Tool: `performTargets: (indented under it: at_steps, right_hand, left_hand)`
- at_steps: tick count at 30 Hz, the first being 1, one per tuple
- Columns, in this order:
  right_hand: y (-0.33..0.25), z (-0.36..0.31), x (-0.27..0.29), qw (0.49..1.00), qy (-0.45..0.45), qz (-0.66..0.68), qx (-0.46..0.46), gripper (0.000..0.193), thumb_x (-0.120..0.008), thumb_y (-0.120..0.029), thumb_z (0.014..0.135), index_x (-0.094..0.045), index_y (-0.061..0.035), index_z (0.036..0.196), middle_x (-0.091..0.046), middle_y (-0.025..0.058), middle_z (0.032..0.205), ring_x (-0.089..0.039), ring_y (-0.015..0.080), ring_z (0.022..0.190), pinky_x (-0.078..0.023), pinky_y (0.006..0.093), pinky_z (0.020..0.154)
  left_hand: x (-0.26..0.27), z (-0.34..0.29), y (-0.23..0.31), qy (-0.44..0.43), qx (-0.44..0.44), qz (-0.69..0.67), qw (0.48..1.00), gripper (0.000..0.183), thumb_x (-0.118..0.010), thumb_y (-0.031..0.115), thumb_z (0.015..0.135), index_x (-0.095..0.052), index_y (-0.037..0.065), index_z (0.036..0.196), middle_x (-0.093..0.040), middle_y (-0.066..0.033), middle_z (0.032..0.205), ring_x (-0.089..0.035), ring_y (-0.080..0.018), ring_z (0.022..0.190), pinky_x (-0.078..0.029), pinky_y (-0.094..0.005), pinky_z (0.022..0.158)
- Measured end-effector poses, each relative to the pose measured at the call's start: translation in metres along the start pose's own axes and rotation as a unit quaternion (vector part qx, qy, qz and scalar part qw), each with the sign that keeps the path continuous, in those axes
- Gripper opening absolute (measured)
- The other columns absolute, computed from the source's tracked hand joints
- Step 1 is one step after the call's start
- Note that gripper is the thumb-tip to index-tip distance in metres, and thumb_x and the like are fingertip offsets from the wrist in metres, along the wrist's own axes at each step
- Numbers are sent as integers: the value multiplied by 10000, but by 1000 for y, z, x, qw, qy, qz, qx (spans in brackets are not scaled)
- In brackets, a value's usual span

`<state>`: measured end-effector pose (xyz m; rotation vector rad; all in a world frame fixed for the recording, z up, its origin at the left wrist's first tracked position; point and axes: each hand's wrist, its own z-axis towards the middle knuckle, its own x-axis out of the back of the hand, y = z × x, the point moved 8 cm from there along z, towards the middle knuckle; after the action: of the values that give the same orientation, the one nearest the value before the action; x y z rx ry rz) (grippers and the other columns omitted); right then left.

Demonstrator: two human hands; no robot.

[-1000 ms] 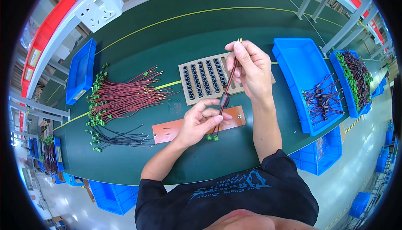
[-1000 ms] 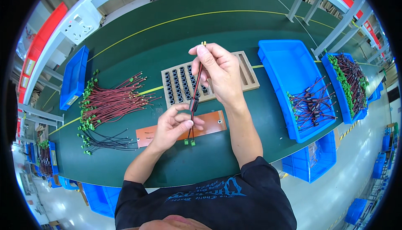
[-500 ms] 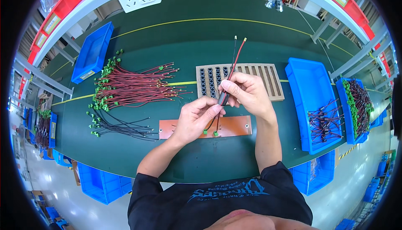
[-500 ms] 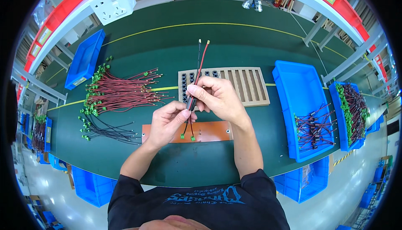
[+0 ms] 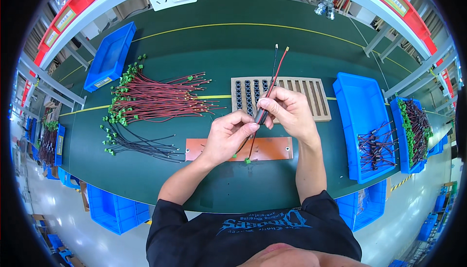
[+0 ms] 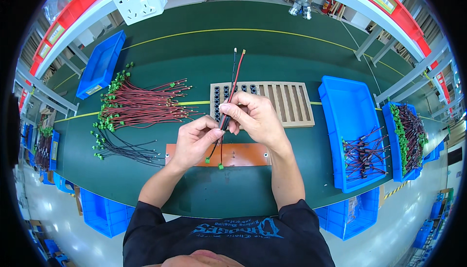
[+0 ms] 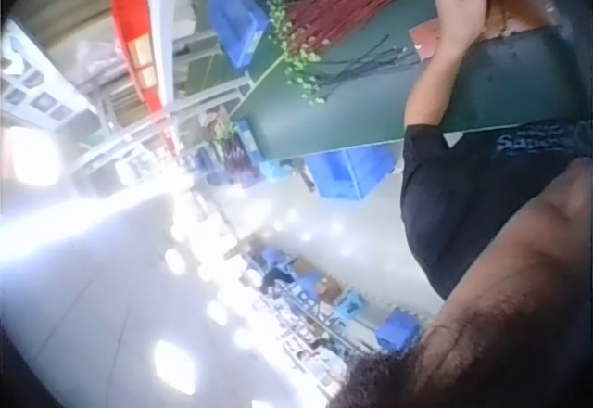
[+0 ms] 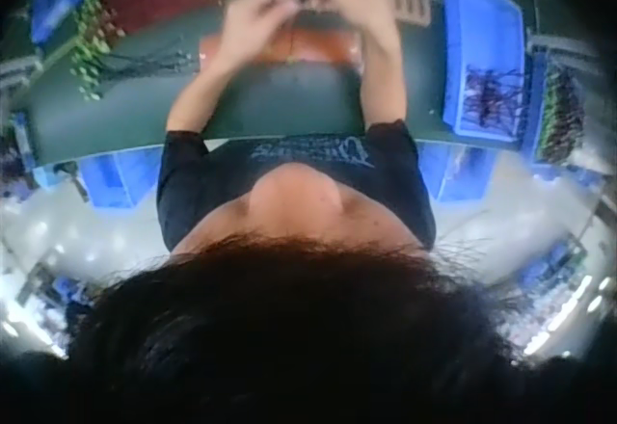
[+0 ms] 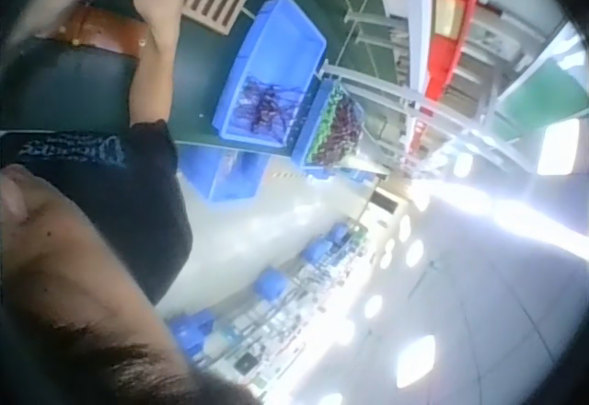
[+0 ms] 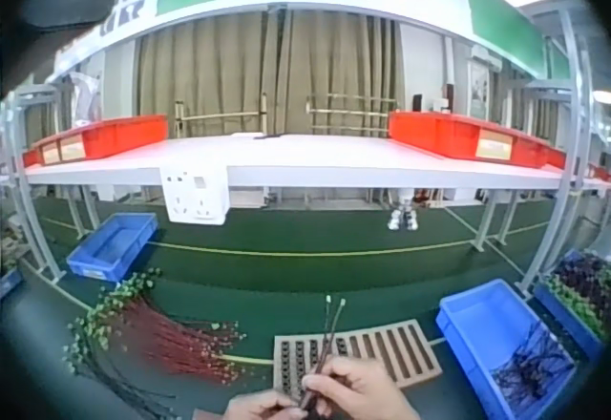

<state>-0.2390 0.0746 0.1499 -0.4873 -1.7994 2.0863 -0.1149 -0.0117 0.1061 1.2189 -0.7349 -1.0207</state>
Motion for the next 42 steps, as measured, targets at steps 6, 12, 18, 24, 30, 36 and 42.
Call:
performTargets:
  at_steps: [6, 12, 18, 24, 30, 36, 42]
  right_hand:
    - [-2, -2, -1, 1000, -5, -1, 9, 189, -677, -151, 1009, -672, 6, 904, -682, 46, 734, -632, 66, 594, -512, 222, 519]
    - [-4, 1, -1, 999, 1, -19, 36, 184, -682, -147, 1004, -701, 12, 914, -681, 40, 742, -638, 68, 610, -504, 218, 518]
    - [-7, 2, -14, 998, -29, 4, 61, 173, -686, -120, 995, -727, 48, 983, -667, 46, 857, -646, 73, 685, -512, 225, 564]
    - [-3, 5, -22, 997, -21, -26, 74, 172, -664, -113, 1001, -734, 44, 998, -628, 28, 876, -607, 73, 705, -506, 222, 598]
    - [9, 9, -10, 987, -40, 151, 37, 412, -498, -337, 1099, -702, 20, 1122, -638, 46, 896, -543, 75, 679, -466, 221, 546]
    - [12, 10, -9, 962, -59, 264, 39, 361, -510, -310, 1098, -686, 4, 1116, -637, 44, 877, -520, 71, 705, -399, 204, 525]
    - [13, 13, -2, 975, 28, 208, 74, 279, -564, -243, 1074, -685, 7, 1096, -614, 26, 848, -530, 64, 716, -422, 217, 554]
  left_hand:
    - [2, 1, -3, 7, -26, 3, 1000, 90, -706, 57, 965, -684, -25, 935, -674, -25, 859, -607, -74, 776, -521, -256, 711]
    - [-7, 2, -15, -48, 33, -175, 983, 176, -666, 153, 1011, -640, -12, 1067, -671, -66, 918, -591, -74, 706, -496, -229, 618]
    - [-16, 2, -14, -56, 135, -283, 948, 470, -496, 474, 1075, -578, 18, 1150, -594, -41, 890, -406, -37, 580, -321, -193, 482]
    - [-10, -3, -30, -40, 156, -267, 950, 489, -490, 492, 1074, -638, 27, 1100, -496, 20, 783, -338, -44, 576, -284, -220, 495]
    - [-19, -4, -22, -54, 174, -269, 946, 481, -467, 489, 1082, -626, 35, 1095, -454, 38, 762, -334, -52, 595, -290, -221, 494]
    - [-35, -10, -26, -96, 208, -286, 930, 477, -445, 474, 1094, -626, 32, 1088, -460, 38, 777, -334, -58, 594, -268, -231, 489]
    - [-43, -13, -19, -121, 206, -271, 933, 479, -403, 451, 1111, -613, 24, 1165, -471, 21, 778, -349, -59, 597, -282, -229, 494]
